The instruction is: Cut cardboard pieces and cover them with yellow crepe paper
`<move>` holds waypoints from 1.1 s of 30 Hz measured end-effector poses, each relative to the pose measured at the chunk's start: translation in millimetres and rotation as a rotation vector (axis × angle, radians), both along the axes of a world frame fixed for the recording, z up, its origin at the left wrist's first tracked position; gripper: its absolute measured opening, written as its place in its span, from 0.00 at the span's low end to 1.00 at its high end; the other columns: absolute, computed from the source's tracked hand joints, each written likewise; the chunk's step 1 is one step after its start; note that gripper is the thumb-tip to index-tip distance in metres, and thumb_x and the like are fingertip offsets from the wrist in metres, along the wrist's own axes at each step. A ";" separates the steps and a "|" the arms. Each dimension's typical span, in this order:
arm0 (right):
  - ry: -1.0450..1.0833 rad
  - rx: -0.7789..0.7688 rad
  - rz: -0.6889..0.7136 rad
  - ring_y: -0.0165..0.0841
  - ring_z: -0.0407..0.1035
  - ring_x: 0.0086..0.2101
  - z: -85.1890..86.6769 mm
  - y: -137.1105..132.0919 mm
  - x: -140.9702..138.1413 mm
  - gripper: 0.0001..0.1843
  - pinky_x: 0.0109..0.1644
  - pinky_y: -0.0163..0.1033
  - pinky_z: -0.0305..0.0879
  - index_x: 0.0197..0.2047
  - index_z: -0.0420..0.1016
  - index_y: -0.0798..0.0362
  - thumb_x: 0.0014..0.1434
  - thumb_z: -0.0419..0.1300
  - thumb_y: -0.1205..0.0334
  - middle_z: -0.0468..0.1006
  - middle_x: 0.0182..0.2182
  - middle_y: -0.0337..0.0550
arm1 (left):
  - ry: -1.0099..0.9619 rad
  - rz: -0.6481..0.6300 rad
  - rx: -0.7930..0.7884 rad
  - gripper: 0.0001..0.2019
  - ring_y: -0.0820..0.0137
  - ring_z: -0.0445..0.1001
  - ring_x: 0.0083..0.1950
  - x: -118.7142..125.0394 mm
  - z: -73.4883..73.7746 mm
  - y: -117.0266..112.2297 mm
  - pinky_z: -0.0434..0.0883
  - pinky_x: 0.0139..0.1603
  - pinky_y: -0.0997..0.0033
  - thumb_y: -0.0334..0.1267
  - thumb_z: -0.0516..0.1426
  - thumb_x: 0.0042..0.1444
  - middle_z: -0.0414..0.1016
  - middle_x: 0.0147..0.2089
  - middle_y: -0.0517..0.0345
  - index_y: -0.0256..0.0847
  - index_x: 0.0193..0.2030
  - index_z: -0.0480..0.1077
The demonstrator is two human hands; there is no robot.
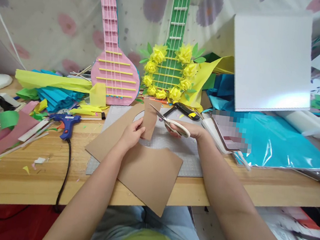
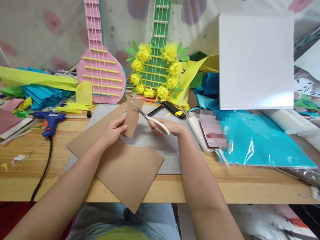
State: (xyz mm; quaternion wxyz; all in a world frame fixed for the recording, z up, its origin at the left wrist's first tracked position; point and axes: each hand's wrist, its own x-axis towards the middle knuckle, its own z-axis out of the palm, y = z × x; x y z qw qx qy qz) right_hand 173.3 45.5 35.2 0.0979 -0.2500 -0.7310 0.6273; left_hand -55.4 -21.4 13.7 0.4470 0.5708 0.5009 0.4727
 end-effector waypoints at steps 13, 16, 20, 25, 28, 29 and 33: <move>0.007 -0.093 -0.032 0.22 0.50 0.18 -0.8 -4.0 -8.7 0.28 0.20 0.30 0.47 0.28 0.54 0.53 0.48 0.53 0.33 0.55 0.18 0.30 | -0.141 -0.051 -0.127 0.26 0.64 0.72 0.42 0.2 8.2 -3.1 0.71 0.31 0.70 0.34 0.55 0.43 0.72 0.50 0.55 0.40 0.54 0.68; 0.000 -0.062 -0.048 0.22 0.51 0.18 0.0 -4.5 -9.6 0.28 0.20 0.31 0.48 0.29 0.54 0.53 0.49 0.53 0.34 0.57 0.17 0.31 | -0.140 -0.071 -0.157 0.27 0.65 0.72 0.38 0.0 7.2 -2.6 0.70 0.26 0.72 0.34 0.55 0.44 0.72 0.49 0.54 0.40 0.54 0.67; -0.007 -0.061 -0.074 0.22 0.52 0.18 -1.5 -4.4 -10.8 0.25 0.20 0.30 0.48 0.29 0.55 0.53 0.50 0.54 0.37 0.58 0.17 0.30 | -0.143 -0.096 -0.142 0.26 0.66 0.71 0.36 1.3 8.1 -3.7 0.70 0.25 0.72 0.36 0.55 0.44 0.72 0.48 0.54 0.39 0.54 0.67; -0.001 -0.112 -0.123 0.21 0.50 0.18 -4.0 -3.1 -11.3 0.26 0.19 0.29 0.47 0.29 0.54 0.53 0.48 0.57 0.38 0.55 0.18 0.29 | -0.166 -0.115 -0.147 0.25 0.66 0.71 0.36 1.7 11.4 -5.7 0.69 0.23 0.72 0.36 0.56 0.43 0.72 0.48 0.53 0.38 0.52 0.68; 0.000 -0.108 -0.136 0.20 0.49 0.17 -4.7 -1.7 -10.1 0.27 0.18 0.29 0.46 0.29 0.54 0.53 0.46 0.58 0.37 0.54 0.19 0.29 | -0.166 -0.126 -0.155 0.23 0.67 0.71 0.36 0.7 12.9 -5.8 0.68 0.23 0.73 0.36 0.56 0.44 0.72 0.46 0.54 0.38 0.50 0.69; 0.003 -0.108 -0.136 0.20 0.48 0.17 -5.0 -1.1 -9.6 0.27 0.18 0.28 0.46 0.28 0.54 0.53 0.46 0.58 0.37 0.53 0.19 0.29 | -0.165 -0.128 -0.156 0.23 0.67 0.71 0.35 0.4 13.1 -5.6 0.68 0.23 0.74 0.36 0.56 0.43 0.73 0.45 0.54 0.39 0.50 0.70; 0.011 -0.130 -0.133 0.19 0.47 0.17 -5.4 0.1 -8.4 0.27 0.18 0.28 0.45 0.27 0.53 0.53 0.47 0.59 0.38 0.52 0.19 0.29 | -0.172 -0.124 -0.155 0.23 0.68 0.70 0.32 -0.1 12.4 -4.4 0.68 0.23 0.73 0.36 0.56 0.43 0.73 0.42 0.54 0.39 0.50 0.70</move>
